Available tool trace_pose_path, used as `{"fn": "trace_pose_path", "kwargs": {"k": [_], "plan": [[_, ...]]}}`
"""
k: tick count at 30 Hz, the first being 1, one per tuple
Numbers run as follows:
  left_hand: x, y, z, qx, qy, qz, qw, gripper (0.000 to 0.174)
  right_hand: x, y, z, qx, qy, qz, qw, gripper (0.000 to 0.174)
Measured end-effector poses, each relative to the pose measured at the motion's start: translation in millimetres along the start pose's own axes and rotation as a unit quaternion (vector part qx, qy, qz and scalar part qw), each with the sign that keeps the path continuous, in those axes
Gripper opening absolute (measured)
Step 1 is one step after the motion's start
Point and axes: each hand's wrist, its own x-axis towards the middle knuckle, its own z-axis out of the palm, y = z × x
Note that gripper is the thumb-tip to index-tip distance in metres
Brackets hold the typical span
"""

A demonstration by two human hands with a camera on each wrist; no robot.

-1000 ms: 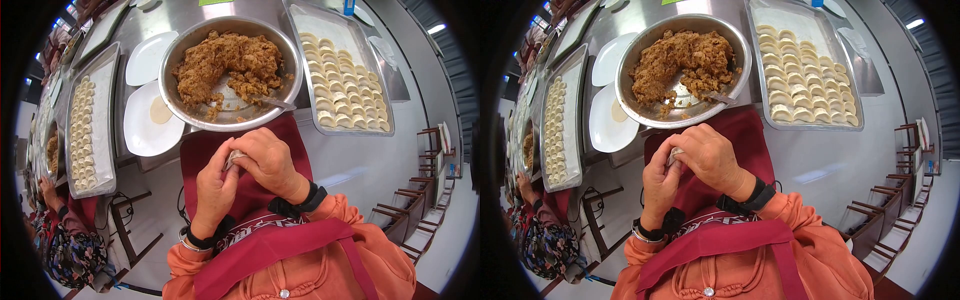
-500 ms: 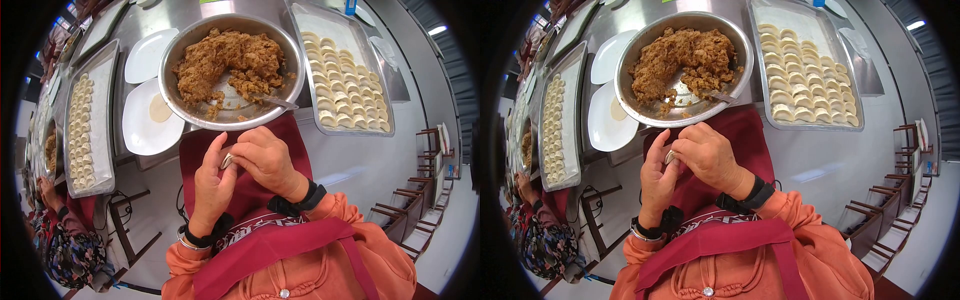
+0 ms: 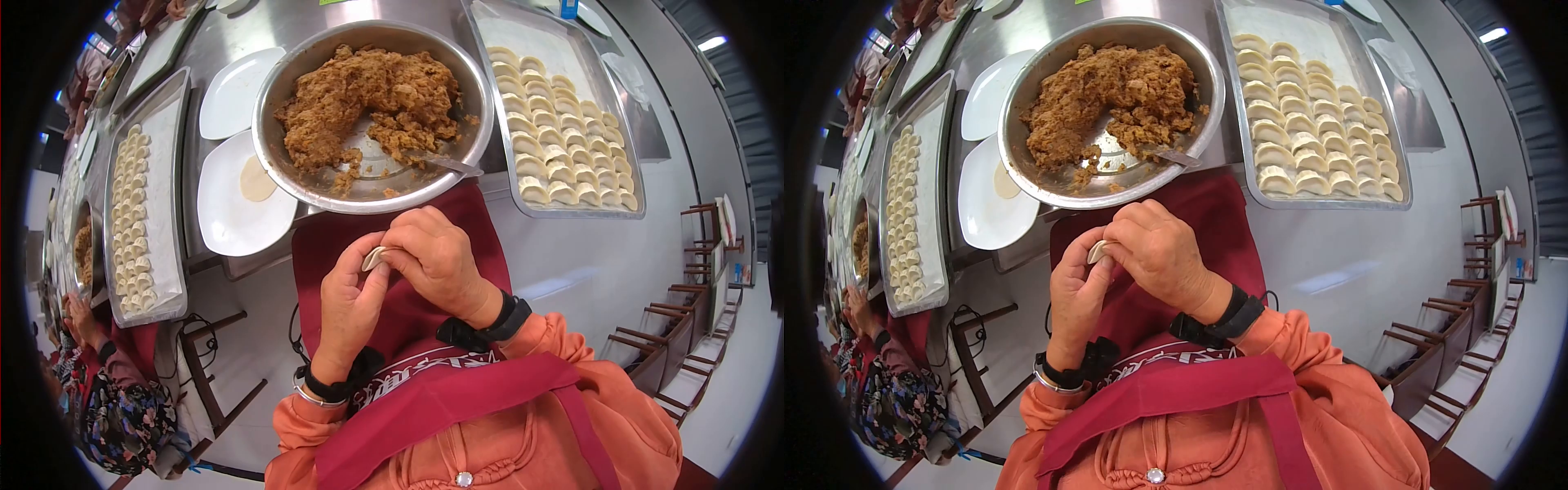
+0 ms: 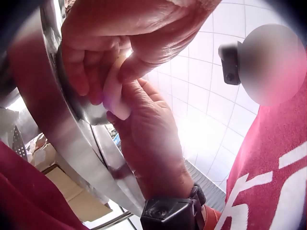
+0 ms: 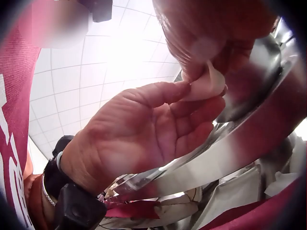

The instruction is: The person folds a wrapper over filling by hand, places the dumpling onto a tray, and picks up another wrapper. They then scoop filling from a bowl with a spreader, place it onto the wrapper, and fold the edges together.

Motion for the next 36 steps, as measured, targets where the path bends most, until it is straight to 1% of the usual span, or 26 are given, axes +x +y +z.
{"fn": "trace_pose_path", "kwargs": {"k": [1,5,8,10,11,13,16,17,19,23,25,26,27,28,29,32,35,36], "plan": [[0,-1,1,-0.030,-0.004,0.003,1.000,0.031,-1,0,0,0.004,0.000,0.005,1.000,0.014],[1,-7,5,-0.025,0.012,0.007,1.000,0.027,-9,8,4,0.021,-0.014,0.025,0.999,0.014],[1,-18,6,-0.043,0.018,-0.017,0.999,0.027,-17,17,9,0.023,-0.029,0.051,0.998,0.013],[1,-27,4,-0.067,-0.010,-0.059,0.996,0.030,-22,23,12,0.028,-0.047,0.068,0.996,0.012],[1,-28,3,-0.067,-0.011,-0.064,0.996,0.030,-24,26,13,0.029,-0.047,0.073,0.996,0.012],[3,-31,2,-0.072,-0.024,-0.091,0.993,0.031,-28,31,15,0.044,-0.081,0.095,0.991,0.013],[5,-36,1,-0.059,-0.019,-0.112,0.992,0.032,-28,34,16,0.046,-0.086,0.126,0.987,0.013],[7,-36,2,-0.061,-0.016,-0.107,0.992,0.032,-26,35,16,0.045,-0.087,0.121,0.988,0.013],[8,-34,3,-0.074,-0.010,-0.111,0.991,0.033,-23,34,16,0.040,-0.102,0.145,0.983,0.014],[9,-32,0,-0.083,0.006,-0.104,0.991,0.032,-17,30,17,0.027,-0.109,0.130,0.985,0.013],[7,-32,0,-0.100,0.011,-0.091,0.991,0.032,-17,28,19,0.026,-0.079,0.096,0.992,0.011],[6,-31,0,-0.116,0.014,-0.080,0.990,0.033,-18,25,19,0.026,-0.080,0.093,0.992,0.011],[4,-30,-1,-0.117,0.016,-0.077,0.990,0.033,-17,23,19,0.045,-0.057,0.098,0.993,0.010],[4,-28,-1,-0.150,0.006,-0.072,0.986,0.034,-16,20,18,0.064,-0.033,0.101,0.992,0.010],[3,-27,-1,-0.182,-0.003,-0.066,0.981,0.035,-15,18,17,0.063,-0.032,0.097,0.993,0.010],[0,-24,4,-0.221,-0.011,-0.047,0.974,0.035,-11,8,10,0.058,-0.007,0.081,0.995,0.010],[-3,-21,6,-0.230,-0.021,-0.027,0.973,0.032,-8,0,6,0.041,-0.005,0.071,0.997,0.009],[-4,-22,6,-0.229,-0.022,-0.025,0.973,0.032,-8,-1,5,0.042,-0.003,0.055,0.998,0.010]]}}
